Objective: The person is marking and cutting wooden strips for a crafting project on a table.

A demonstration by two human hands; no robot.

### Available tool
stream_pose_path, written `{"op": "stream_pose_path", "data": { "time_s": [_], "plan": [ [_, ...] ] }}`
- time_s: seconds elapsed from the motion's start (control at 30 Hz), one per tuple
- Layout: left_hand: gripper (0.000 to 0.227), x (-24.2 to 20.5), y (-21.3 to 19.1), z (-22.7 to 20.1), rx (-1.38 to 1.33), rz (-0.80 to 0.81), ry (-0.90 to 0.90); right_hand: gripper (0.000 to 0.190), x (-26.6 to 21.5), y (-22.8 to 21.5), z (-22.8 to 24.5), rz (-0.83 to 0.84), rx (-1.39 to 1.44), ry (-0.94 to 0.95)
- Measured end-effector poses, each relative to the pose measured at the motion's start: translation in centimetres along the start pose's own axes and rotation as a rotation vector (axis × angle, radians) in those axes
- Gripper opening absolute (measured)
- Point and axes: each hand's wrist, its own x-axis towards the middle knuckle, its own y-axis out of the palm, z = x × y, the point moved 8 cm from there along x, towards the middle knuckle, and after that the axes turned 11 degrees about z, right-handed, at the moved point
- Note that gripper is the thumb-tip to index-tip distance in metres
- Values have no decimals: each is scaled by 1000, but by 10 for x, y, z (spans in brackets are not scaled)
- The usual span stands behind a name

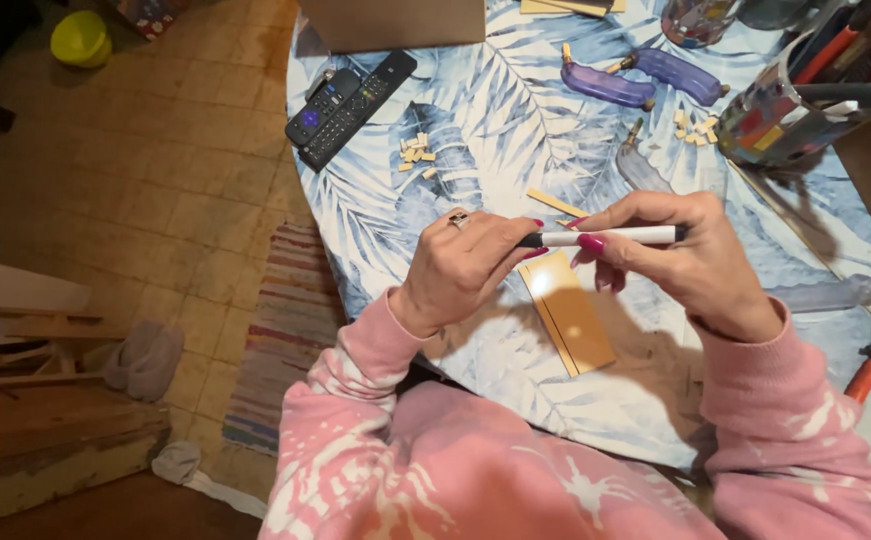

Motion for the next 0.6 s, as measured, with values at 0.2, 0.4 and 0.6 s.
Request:
{"op": "stream_pose_path", "data": {
  "time_s": [0.2,0.4,0.6],
  "plan": [
    [23,-2,10,-5,137,23,78,13,4,-7,-3,-56,-390,104],
    [23,4,9,-13,163,72,180,14,2,-9,-14,-51,-340,99],
    [29,-5,5,-15,102,127,226,16,8,10,2,-33,-400,-14]
  ]
}}
